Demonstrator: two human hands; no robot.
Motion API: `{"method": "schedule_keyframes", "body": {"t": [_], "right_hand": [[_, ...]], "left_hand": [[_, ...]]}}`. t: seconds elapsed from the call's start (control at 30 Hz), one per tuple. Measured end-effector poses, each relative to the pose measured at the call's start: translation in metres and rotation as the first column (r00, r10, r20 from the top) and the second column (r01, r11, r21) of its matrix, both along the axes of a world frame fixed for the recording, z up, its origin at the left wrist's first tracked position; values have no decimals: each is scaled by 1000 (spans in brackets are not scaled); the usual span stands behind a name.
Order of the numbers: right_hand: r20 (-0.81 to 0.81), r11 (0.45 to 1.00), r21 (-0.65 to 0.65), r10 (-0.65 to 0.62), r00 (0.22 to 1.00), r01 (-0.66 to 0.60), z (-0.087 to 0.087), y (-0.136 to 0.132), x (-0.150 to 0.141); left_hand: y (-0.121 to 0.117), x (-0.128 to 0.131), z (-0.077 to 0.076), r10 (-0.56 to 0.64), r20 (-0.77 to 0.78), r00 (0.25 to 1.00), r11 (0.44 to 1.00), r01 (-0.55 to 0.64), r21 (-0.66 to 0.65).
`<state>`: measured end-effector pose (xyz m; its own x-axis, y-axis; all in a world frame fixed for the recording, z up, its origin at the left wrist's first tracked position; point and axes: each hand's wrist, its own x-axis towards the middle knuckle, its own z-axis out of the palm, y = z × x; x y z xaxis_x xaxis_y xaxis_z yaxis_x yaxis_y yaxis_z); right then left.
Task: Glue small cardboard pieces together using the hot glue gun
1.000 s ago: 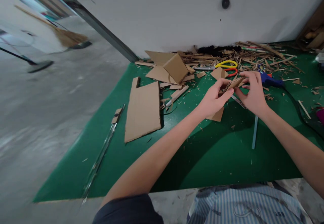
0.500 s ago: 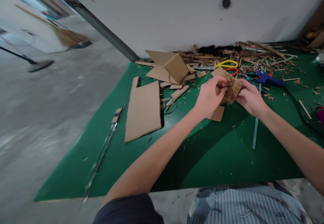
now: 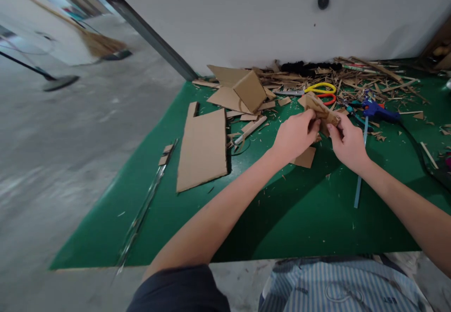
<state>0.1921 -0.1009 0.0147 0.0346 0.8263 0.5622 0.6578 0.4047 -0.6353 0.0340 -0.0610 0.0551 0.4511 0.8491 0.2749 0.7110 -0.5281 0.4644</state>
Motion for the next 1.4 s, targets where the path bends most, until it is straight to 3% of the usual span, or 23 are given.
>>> {"method": "schedule_keyframes", "body": {"t": [0.2,0.37,0.5,0.6,0.7,0.8,0.83,0.9,0.97,1.07,1.13,1.23,1.4], "right_hand": [[-3,996,40,-82,997,82,-1,-3,-7],[-177,994,-61,-98,979,88,-5,1,-2],[-483,995,-94,-64,873,21,-12,14,14],[-641,985,-148,-29,767,-87,-13,19,18],[-712,962,-192,1,702,-196,-10,18,14],[-727,942,-192,53,685,-276,-7,14,9],[-729,935,-192,68,681,-299,-6,13,7],[-743,924,-192,83,664,-332,-4,12,6],[-763,920,-185,86,641,-344,-5,12,6],[-759,922,-183,88,646,-341,-6,13,5],[-746,924,-193,81,661,-330,-6,12,4],[-747,926,-190,80,660,-327,-4,9,1],[-713,919,-172,132,689,-355,-4,5,-5]], "left_hand": [[2,0,-4,-54,70,996,998,53,21],[8,-4,-5,-50,261,964,999,48,11],[17,-13,3,79,435,897,996,-88,2],[26,-19,5,96,427,899,995,-76,-63],[41,-29,-3,120,330,936,992,-106,-62],[67,-45,-22,301,393,869,953,-287,-95],[75,-51,-28,336,434,836,942,-307,-138],[84,-59,-35,324,432,842,945,-305,-116],[80,-59,-32,262,401,878,958,-286,1],[51,-42,-13,156,368,917,947,-244,209],[28,-28,0,42,261,964,953,-117,280],[5,-11,8,-99,88,991,953,69,294],[-2,-1,-1,-16,115,993,967,-14,254]]}}
